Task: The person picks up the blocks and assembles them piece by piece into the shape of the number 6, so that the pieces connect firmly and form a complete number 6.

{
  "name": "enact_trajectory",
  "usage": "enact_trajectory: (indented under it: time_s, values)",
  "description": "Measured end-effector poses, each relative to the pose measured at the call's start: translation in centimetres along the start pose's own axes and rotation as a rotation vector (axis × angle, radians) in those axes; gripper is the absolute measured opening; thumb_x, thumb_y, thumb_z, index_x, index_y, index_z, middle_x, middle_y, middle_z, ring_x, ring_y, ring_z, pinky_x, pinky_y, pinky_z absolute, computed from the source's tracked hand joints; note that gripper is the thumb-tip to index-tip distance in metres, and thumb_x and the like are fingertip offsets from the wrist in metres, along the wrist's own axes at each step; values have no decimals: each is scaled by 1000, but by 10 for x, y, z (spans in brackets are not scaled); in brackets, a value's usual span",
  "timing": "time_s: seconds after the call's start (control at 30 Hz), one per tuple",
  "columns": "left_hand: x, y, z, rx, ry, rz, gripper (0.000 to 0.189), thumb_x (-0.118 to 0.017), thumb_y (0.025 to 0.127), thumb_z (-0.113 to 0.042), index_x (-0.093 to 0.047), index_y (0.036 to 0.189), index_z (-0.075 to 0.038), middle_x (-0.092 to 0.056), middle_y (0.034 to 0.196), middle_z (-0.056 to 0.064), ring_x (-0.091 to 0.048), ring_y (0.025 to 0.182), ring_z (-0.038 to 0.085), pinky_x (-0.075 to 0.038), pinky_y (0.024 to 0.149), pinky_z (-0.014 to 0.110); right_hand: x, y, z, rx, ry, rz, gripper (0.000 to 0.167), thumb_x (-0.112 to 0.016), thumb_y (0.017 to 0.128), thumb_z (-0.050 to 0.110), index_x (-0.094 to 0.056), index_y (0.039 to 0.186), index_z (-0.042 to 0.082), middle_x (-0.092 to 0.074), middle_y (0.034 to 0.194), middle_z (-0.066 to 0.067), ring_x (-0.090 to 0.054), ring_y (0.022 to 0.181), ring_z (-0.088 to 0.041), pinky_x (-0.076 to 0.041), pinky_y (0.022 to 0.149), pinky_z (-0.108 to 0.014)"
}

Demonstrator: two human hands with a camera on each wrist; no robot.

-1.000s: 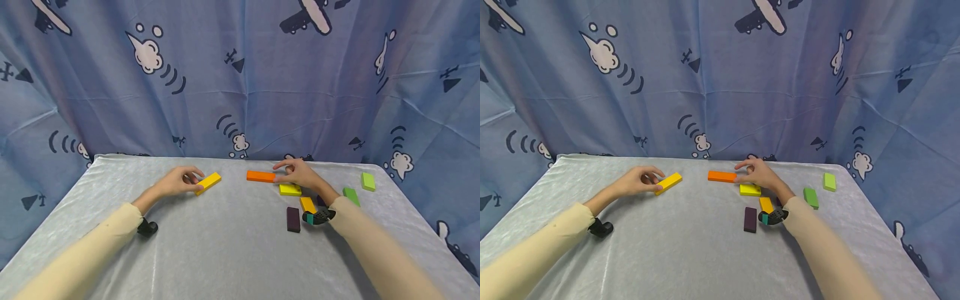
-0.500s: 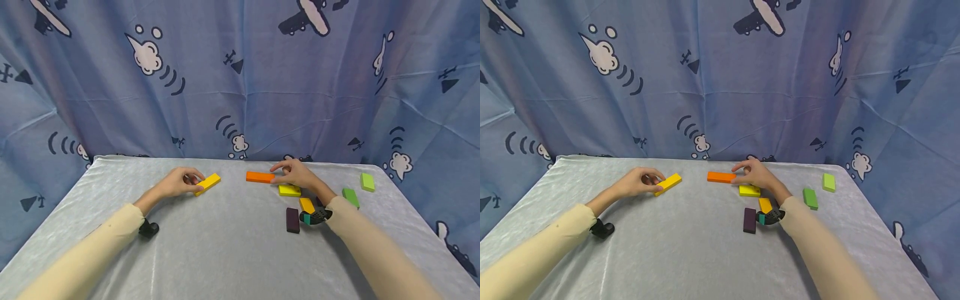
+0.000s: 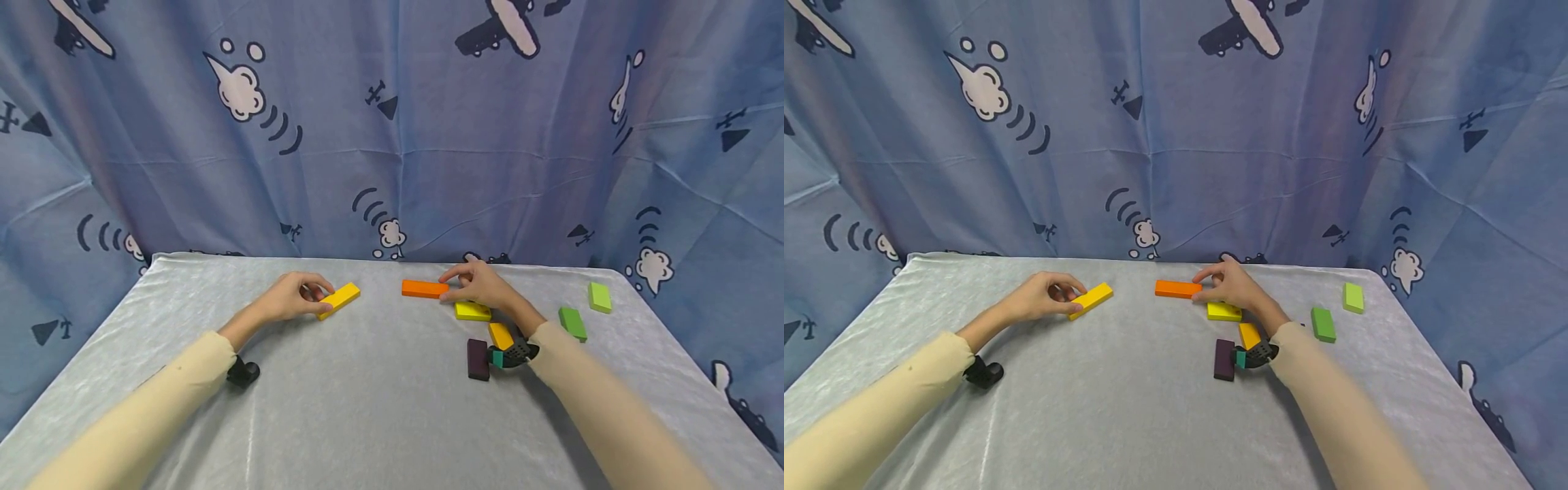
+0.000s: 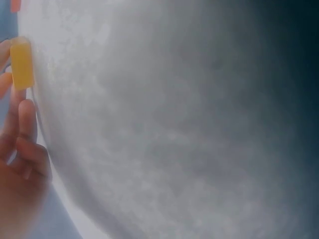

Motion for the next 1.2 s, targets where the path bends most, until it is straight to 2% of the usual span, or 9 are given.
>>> enact_trajectory:
  time_s: [0.23,0.43,0.57,0.77,0.9,1.1,1.2]
  values:
    - [0,0,0,8,8,-1,29,-84,87,-16,-75,113,-6,-69,92,2,-66,81,19,-55,75,35,-2,2,1,14,-1,-5,35,-89,81,18,-78,110,3,-36,57,-3,-36,56,-20,-28,67,-37]
    - [0,0,0,12,5,-3,28,-84,86,-15,-75,112,-8,-69,91,2,-66,80,19,-55,75,34,-4,4,-1,10,6,-2,30,-88,82,17,-79,108,7,-34,55,1,-31,49,-15,-30,58,-31]
    - [-1,0,0,11,4,0,29,-84,86,-15,-75,112,-8,-69,92,2,-66,81,19,-55,76,35,-2,5,-1,12,8,-9,29,-87,83,16,-78,109,5,-33,56,1,-32,49,-16,-30,59,-31]
    - [-1,0,0,21,10,0,28,-84,87,-15,-75,113,-8,-69,93,2,-66,82,19,-55,76,35,0,5,0,-4,-15,-15,33,-87,84,18,-78,112,4,-33,57,-1,-37,62,-24,-27,67,-38]
    - [-1,1,1,23,12,4,29,-84,87,-16,-75,114,-8,-69,93,2,-66,82,19,-55,75,35,1,6,2,-6,-33,-22,33,-86,84,19,-77,112,4,-33,58,-1,-38,69,-27,-25,67,-40]
    - [-2,1,3,33,10,8,29,-84,87,-17,-75,114,-10,-69,93,1,-66,82,18,-55,76,35,2,8,3,10,-46,-17,32,-86,85,18,-77,113,4,-29,56,2,-29,51,-18,-26,53,-30]
    - [-2,1,2,32,15,8,29,-84,87,-17,-74,114,-11,-69,93,1,-66,83,18,-55,77,35,2,10,5,30,-60,-16,32,-85,85,18,-77,112,4,-28,56,3,-26,49,-15,-24,50,-28]
Point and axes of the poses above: each hand's wrist, its own y-axis towards the middle knuckle, its own x-axis out of the back of the hand, z = x × y, the point moved 10 cm from there along y, towards the middle knuckle
